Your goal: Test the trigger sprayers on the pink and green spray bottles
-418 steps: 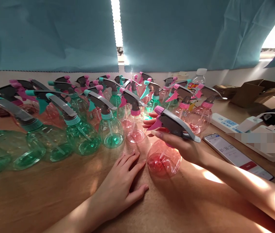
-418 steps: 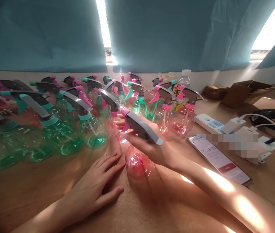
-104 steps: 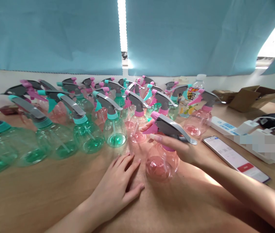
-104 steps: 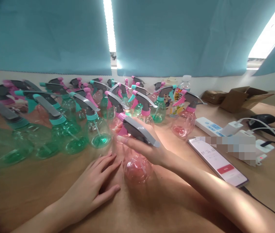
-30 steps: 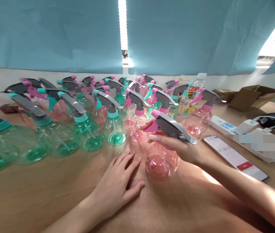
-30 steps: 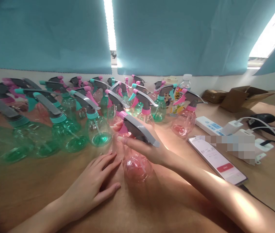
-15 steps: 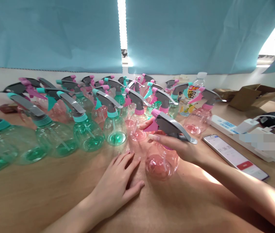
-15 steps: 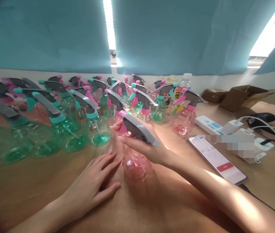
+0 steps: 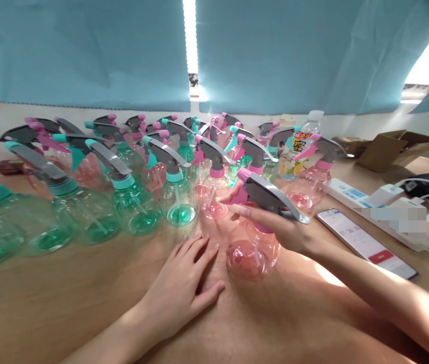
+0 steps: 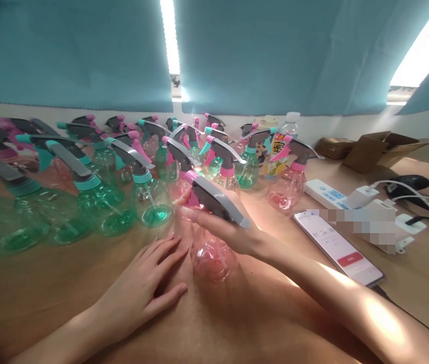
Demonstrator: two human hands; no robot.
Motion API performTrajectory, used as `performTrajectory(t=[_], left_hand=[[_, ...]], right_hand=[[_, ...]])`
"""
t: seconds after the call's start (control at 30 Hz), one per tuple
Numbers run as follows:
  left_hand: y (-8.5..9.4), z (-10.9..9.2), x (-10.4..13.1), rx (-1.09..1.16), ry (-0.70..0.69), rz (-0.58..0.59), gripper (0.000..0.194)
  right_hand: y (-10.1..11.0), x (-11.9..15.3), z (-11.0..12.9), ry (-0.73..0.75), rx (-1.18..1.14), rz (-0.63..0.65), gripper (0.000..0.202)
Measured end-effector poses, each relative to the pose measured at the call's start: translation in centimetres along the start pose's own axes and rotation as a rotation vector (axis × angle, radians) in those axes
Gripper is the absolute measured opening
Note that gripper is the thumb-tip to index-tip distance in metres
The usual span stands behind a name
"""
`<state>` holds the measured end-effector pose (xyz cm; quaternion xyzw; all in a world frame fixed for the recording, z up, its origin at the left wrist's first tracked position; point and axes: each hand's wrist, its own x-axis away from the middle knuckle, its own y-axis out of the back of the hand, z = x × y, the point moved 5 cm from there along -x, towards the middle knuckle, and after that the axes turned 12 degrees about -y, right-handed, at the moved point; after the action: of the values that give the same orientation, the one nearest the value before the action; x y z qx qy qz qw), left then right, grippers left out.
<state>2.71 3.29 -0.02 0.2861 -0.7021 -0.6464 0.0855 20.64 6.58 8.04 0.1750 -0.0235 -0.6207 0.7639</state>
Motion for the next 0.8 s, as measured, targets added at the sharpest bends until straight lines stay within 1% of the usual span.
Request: performTrajectory(t=[0.1,0.23,0.4,0.47,0.6,0.7,0.8], left_hand=[[-0.1,0.1,0.0,-0.009,-0.002,-0.006,0.054],[-0.1,0.1,0.1,-0.016,-0.008,-0.007,0.053],[0.0,0.1,0.1,-0.024,-0.009,0.003,0.053],[0.0,0.0,0.1,-0.024,-0.008,0.009,0.054],[0.0,0.0,0.1,-0.014,-0.003,-0.007,0.054],[0.0,0.0,0.1,-0.008,-0.006,-0.020,0.054],[0.0,0.0,0.0,-0.012,-0.005,-0.018,0.053]], right_hand=[[0.3,0.3,0.2,0.023,0.003,-0.035,0.023],[0.4,0.7,0.3,0.063,0.030,-0.028,0.027],[0.2,1.0,1.0,0.075,0.079,-0.002,0.021],[-0.1,1.0,1.2,0.057,0.087,0.016,0.018],[-0.4,0.9,1.4,0.058,0.021,0.014,0.013],[-0.6,0.8,1.5,0.090,-0.039,0.041,0.013],[-0.6,0.8,1.3,0.084,-0.071,0.057,0.014]])
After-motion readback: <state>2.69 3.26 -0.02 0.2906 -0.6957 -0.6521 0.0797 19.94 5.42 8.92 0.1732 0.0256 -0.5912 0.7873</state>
